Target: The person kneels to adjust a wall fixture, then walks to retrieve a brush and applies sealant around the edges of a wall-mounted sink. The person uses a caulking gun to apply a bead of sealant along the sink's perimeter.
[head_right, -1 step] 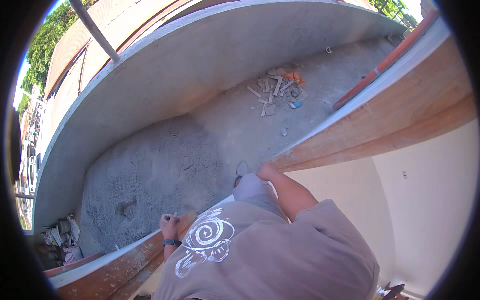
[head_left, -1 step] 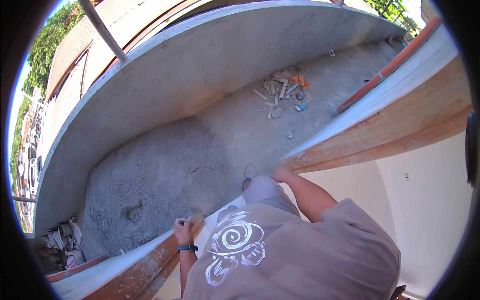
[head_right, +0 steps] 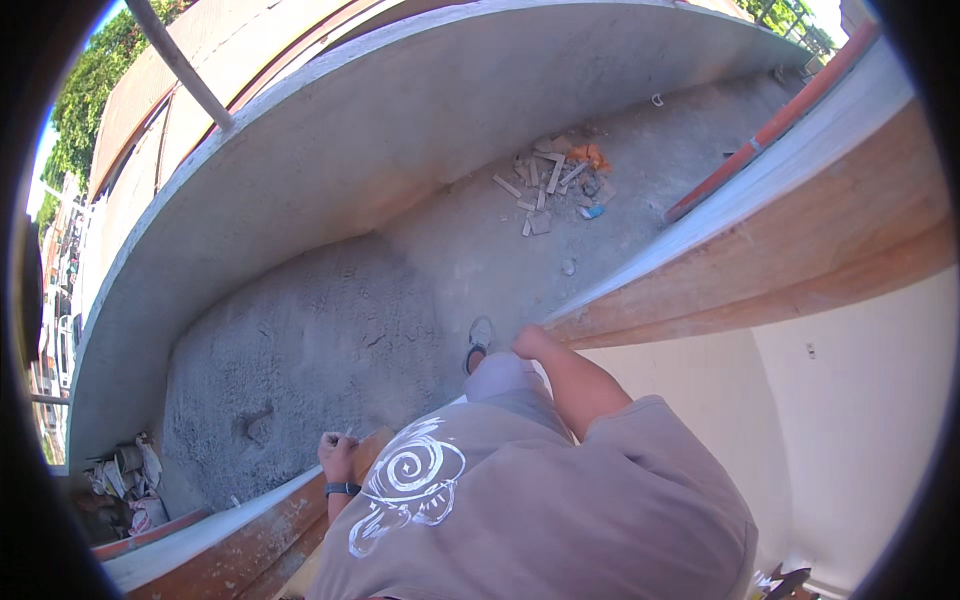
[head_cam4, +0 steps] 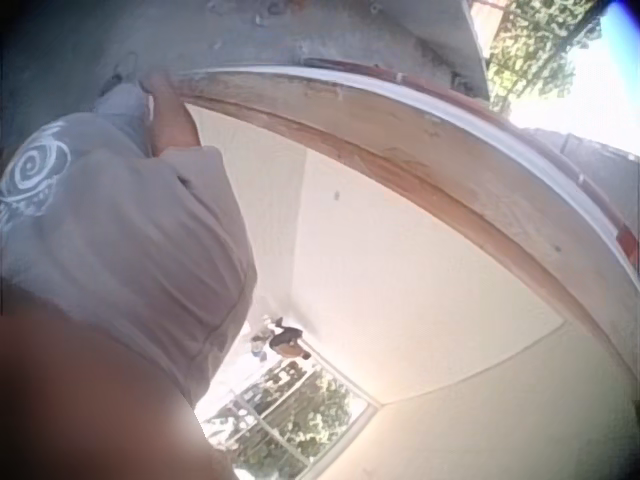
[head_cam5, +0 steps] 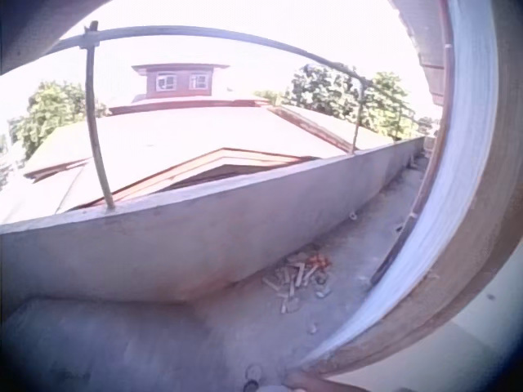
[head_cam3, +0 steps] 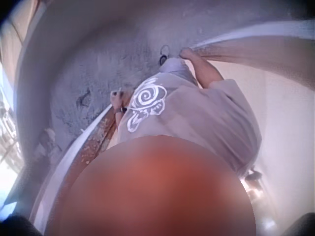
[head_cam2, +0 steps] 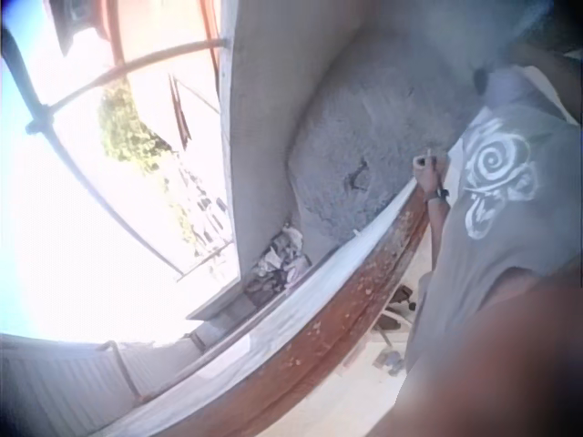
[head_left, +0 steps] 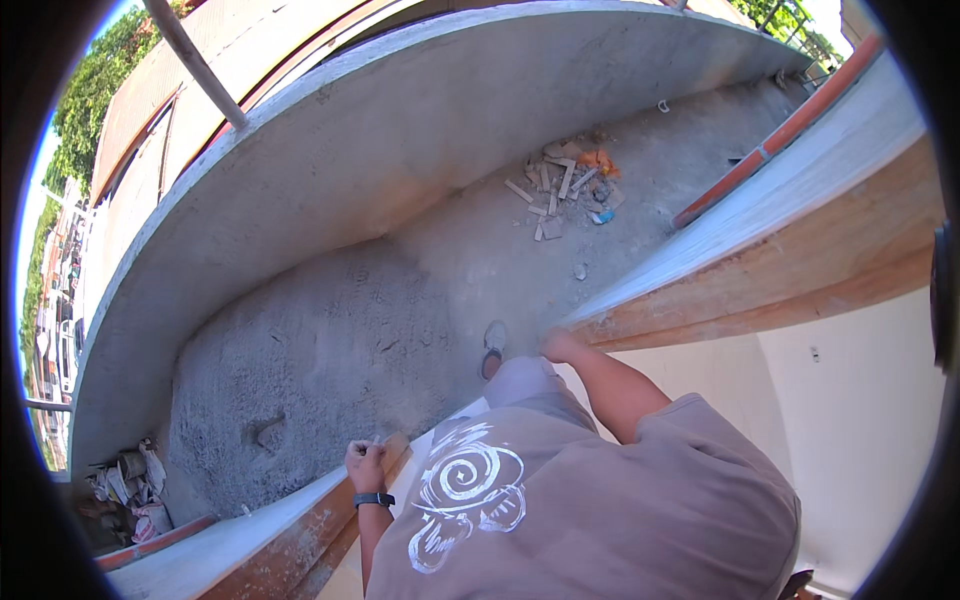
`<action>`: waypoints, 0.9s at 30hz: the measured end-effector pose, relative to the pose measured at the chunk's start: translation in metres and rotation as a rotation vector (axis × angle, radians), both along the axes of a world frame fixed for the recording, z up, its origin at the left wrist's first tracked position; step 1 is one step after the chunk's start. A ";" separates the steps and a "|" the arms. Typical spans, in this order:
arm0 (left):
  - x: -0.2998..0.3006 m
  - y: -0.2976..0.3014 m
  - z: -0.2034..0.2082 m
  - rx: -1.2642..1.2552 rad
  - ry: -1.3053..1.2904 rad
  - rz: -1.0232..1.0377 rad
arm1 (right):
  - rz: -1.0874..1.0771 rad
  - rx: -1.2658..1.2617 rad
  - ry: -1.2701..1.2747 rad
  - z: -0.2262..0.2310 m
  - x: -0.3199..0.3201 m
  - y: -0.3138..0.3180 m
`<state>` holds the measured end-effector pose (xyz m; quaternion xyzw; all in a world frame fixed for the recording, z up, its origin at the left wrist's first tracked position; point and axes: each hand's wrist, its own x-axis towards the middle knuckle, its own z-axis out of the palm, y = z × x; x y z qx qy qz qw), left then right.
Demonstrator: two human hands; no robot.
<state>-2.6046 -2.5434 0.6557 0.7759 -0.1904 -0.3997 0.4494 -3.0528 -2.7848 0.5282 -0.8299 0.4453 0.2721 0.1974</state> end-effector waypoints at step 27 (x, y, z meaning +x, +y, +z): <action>-0.167 -0.860 -0.176 0.206 0.093 -0.781 | -1.346 -0.027 -0.094 -0.136 -0.266 -0.386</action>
